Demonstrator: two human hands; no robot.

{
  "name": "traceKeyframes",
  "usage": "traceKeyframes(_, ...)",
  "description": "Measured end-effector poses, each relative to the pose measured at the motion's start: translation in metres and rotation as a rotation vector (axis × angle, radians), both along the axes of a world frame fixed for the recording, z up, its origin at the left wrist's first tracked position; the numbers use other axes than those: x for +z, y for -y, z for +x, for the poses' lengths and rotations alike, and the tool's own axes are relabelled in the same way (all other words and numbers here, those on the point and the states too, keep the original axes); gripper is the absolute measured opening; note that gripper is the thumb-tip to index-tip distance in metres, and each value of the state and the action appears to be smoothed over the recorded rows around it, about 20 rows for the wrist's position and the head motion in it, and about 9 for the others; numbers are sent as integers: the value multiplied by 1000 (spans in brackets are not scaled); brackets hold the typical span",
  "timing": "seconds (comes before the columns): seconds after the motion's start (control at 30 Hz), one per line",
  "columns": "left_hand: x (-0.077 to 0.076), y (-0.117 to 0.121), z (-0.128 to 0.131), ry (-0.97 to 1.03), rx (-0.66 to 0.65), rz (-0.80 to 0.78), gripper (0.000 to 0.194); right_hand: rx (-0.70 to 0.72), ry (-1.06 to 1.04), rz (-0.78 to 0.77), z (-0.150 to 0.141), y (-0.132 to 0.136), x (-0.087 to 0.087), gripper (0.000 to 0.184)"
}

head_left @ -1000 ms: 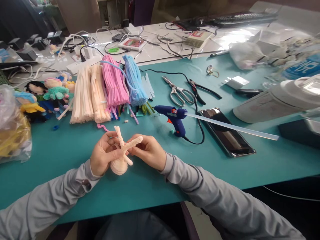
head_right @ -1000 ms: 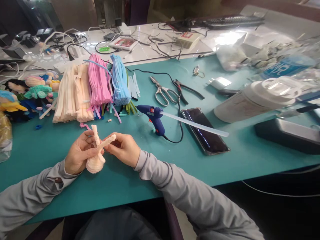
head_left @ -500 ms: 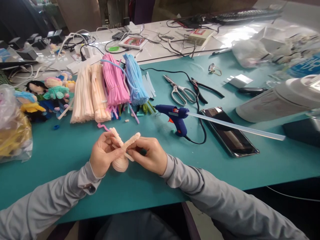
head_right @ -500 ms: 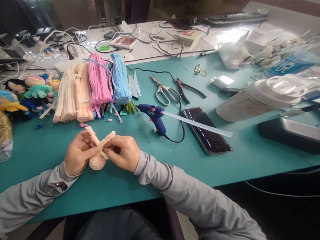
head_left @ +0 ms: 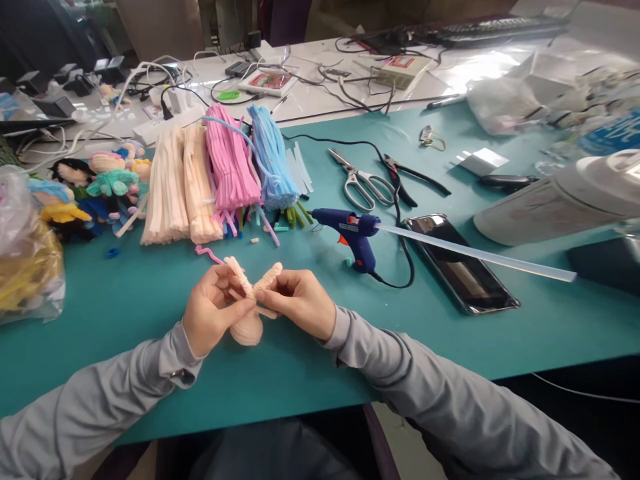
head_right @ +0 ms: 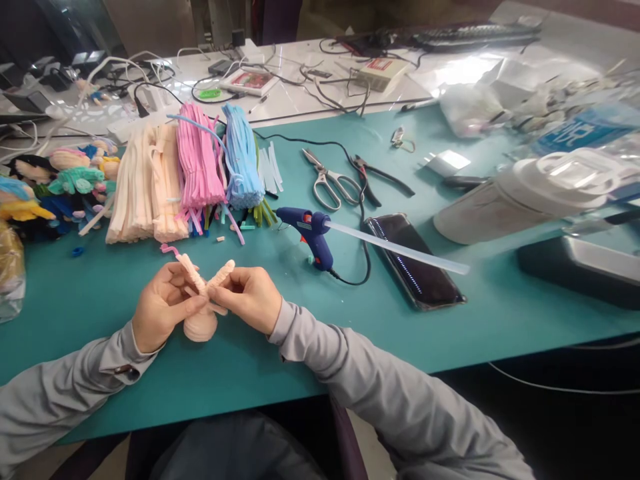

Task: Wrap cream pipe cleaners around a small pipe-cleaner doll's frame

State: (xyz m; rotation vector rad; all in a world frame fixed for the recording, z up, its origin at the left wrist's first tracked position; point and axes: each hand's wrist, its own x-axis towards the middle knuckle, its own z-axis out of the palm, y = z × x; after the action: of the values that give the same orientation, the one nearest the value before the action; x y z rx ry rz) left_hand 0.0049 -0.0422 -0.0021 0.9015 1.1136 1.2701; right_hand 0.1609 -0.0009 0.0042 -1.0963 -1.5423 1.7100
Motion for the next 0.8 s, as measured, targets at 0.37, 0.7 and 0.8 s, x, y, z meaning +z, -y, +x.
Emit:
traceKeyframes(0.37, -4, -5, -3, 127, -48, -90, 44, -26, 22, 86, -1, 4, -5, 29)
traceKeyframes(0.7, 1, -11, -3, 153, 37, -117, 46, -24, 291, 600, 3, 6, 2, 18)
traceKeyframes(0.8, -1, -10, -5, 120, 33, -111, 44, -37, 344, 671, 5, 8, 0, 20)
